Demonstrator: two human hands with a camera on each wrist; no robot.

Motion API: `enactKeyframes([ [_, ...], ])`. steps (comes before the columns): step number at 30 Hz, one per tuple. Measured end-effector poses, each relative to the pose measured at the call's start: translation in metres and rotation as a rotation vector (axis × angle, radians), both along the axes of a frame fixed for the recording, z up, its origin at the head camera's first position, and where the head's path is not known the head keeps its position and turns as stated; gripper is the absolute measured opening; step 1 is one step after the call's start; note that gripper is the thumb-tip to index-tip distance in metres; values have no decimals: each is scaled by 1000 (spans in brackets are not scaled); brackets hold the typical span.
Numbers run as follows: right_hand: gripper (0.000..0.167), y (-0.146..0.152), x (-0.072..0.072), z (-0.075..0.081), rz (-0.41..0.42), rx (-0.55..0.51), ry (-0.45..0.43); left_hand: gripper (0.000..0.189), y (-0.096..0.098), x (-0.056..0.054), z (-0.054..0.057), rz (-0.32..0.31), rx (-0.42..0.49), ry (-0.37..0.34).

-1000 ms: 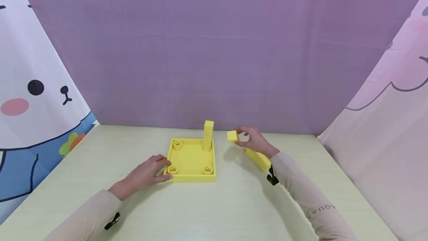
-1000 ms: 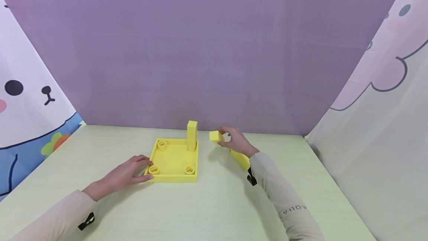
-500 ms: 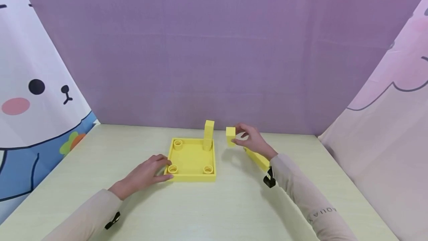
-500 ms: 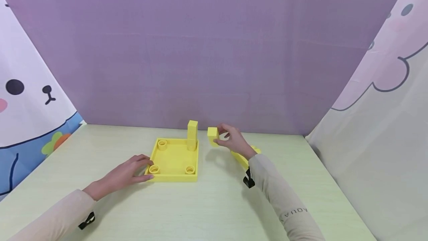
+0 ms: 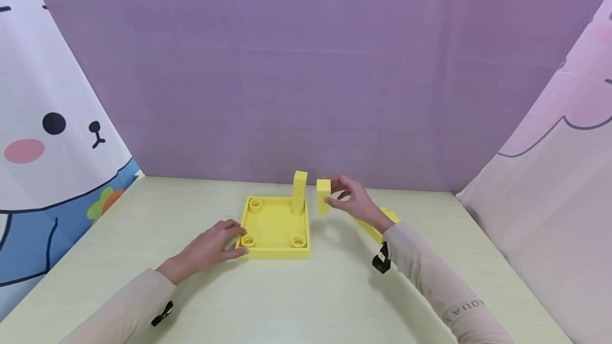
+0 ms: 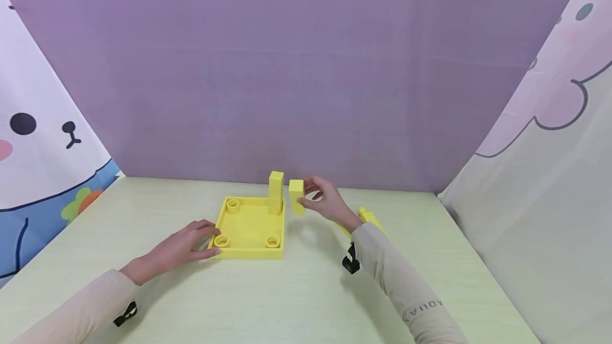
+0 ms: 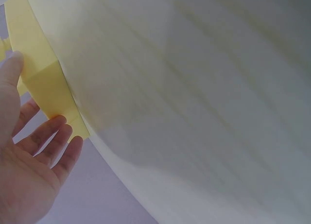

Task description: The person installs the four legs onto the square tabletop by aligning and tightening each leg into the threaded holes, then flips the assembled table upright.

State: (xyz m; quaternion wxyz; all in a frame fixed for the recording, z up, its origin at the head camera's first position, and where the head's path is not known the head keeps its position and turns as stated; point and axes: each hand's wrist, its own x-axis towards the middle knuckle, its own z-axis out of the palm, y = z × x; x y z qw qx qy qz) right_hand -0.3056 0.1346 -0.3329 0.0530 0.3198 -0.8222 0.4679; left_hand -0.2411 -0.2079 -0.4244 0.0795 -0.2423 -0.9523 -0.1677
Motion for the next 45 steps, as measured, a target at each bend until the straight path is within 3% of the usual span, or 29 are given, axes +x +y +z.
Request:
enactKeyframes([
  [7, 38, -7, 4, -1, 18, -47, -31, 43, 0, 0, 1, 1, 2, 0],
  [12, 38, -9, -2, -12, 20, -62, -28, 42, 0, -1, 0, 2, -1, 2],
  [21, 39, -19, 17, -1, 49, -92, -100, 42, 0, -1, 0, -2, 6, -3],
  [45, 35, -29, 32, -12, 116, -95, -196, 42, 1, -1, 1, 4, 6, -9],
])
